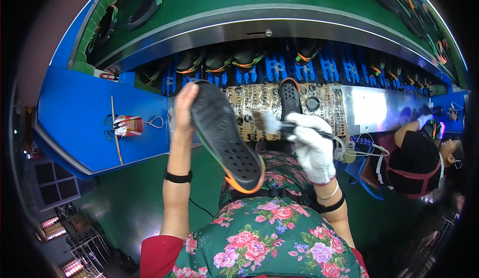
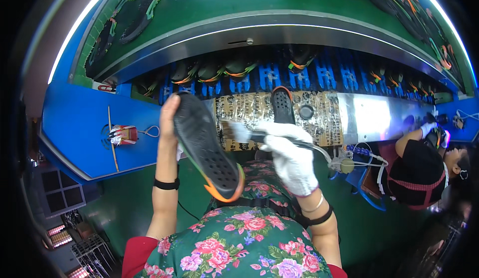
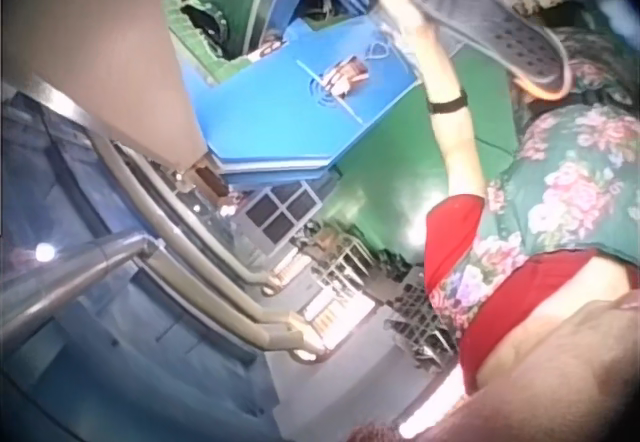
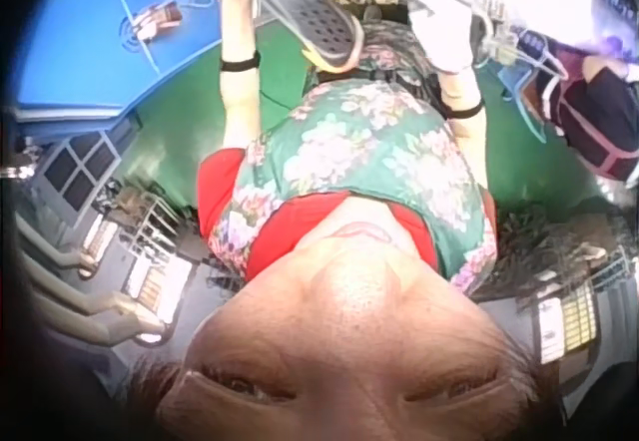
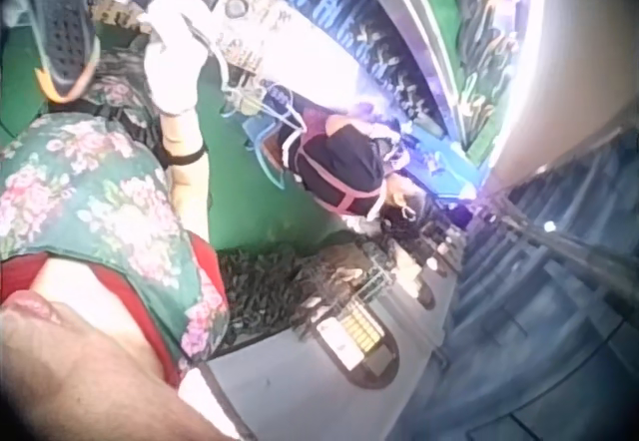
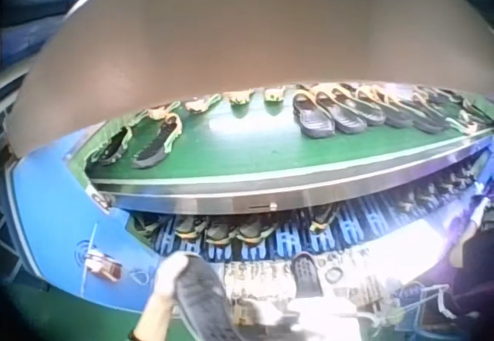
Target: Applying a liquid adhesive or solvent to the bottom of a shoe sole using a hand-held brush.
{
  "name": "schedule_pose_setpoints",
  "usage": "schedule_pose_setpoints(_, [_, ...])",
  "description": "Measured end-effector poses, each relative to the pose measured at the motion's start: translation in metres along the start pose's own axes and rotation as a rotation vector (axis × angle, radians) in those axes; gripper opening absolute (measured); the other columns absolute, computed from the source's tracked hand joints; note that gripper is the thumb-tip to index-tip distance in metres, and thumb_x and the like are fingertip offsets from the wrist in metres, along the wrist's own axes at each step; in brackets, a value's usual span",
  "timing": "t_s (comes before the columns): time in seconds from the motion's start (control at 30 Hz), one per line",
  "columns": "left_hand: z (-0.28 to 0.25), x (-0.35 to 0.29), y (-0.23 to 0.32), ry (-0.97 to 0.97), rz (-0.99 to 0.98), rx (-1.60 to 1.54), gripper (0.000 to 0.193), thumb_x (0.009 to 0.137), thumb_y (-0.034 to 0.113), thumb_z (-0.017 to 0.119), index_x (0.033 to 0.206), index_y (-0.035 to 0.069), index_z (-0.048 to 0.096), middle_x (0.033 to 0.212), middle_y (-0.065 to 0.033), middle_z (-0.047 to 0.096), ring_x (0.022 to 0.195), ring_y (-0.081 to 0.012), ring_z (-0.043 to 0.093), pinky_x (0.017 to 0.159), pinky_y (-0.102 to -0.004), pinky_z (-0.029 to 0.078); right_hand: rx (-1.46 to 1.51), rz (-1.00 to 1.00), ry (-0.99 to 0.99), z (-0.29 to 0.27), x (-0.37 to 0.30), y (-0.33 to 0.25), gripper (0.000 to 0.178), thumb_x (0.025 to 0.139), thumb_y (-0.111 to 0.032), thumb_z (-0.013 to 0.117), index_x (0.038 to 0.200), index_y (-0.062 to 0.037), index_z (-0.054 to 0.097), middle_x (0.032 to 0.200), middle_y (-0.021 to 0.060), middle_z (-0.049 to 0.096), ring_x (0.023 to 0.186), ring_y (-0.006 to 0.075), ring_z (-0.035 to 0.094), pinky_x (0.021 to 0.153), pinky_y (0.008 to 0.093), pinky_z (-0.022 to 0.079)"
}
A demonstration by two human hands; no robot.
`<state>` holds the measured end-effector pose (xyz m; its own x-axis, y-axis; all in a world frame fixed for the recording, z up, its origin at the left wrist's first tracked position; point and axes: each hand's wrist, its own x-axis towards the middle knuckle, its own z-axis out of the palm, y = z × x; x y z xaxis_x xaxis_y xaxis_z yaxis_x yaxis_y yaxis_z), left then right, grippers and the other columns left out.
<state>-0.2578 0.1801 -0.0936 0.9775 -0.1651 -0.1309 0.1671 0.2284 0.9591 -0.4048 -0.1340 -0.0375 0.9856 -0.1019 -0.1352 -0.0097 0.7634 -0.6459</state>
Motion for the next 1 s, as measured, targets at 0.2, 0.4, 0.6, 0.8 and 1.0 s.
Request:
schedule_pose_setpoints(0.2, [0.089, -0.028, -0.057, -0.038, -0.424, -0.155, 0.068, 0.102, 0.068, 0.043, 0.1, 0.006, 0.072, 0.098, -0.0095, 0.075, 0.084, -0.022, 0.072, 0.083, -0.0411, 0.057, -0.129, -0.027, -0.035, 0.018, 0.004, 0.01, 0.025, 0.085, 0.008, 0.07, 0.109, 0.0035, 0.073, 0.118, 0.0207, 0.073, 0.101, 0.0239, 0.072, 0.085, 0.0332, 0.06])
schedule_pose_setpoints(0.4, [0.127, -0.101, -0.096, -0.629, -0.686, -0.833, 0.127, 0.078, 0.1, 0.015, 0.154, 0.001, 0.039, 0.142, -0.0268, 0.056, 0.121, -0.0362, 0.063, 0.103, -0.0527, 0.052, -0.269, -0.079, 0.099, 0.009, -0.001, -0.003, 0.028, 0.087, 0.003, 0.074, 0.115, 0.0034, 0.073, 0.11, 0.0153, 0.076, 0.087, 0.0153, 0.072, 0.071, 0.0279, 0.059])
schedule_pose_setpoints(0.6, [0.141, -0.088, -0.076, -0.497, -0.676, -0.942, 0.12, 0.077, 0.101, 0.015, 0.138, 0.005, 0.053, 0.121, -0.0165, 0.064, 0.096, -0.0305, 0.07, 0.081, -0.0464, 0.06, -0.534, -0.01, 0.104, 0.014, -0.004, -0.015, 0.019, 0.088, 0.009, 0.069, 0.107, 0.0065, 0.073, 0.11, 0.0195, 0.074, 0.079, 0.019, 0.072, 0.065, 0.0285, 0.061])
schedule_pose_setpoints(0.8, [0.166, -0.086, -0.038, -0.345, -0.663, -1.037, 0.112, 0.081, 0.098, 0.017, 0.136, 0.008, 0.056, 0.113, -0.0169, 0.07, 0.094, -0.0324, 0.07, 0.087, -0.0459, 0.058, -0.976, -0.623, -0.06, 0.023, 0.02, -0.023, 0.023, 0.08, 0.007, 0.077, 0.102, 0.0016, 0.076, 0.101, 0.0163, 0.076, 0.074, 0.0174, 0.071, 0.058, 0.0271, 0.055])
schedule_pose_setpoints(1.0, [0.174, -0.095, -0.058, -0.312, -0.569, -1.09, 0.106, 0.088, 0.092, 0.021, 0.149, 0.009, 0.048, 0.132, -0.0125, 0.065, 0.117, -0.0298, 0.065, 0.101, -0.0436, 0.053, -1.503, -0.974, -0.172, 0.024, 0.022, -0.033, 0.041, 0.078, -0.002, 0.075, 0.119, -0.0049, 0.074, 0.117, 0.0138, 0.074, 0.104, 0.032, 0.071, 0.09, 0.0422, 0.056])
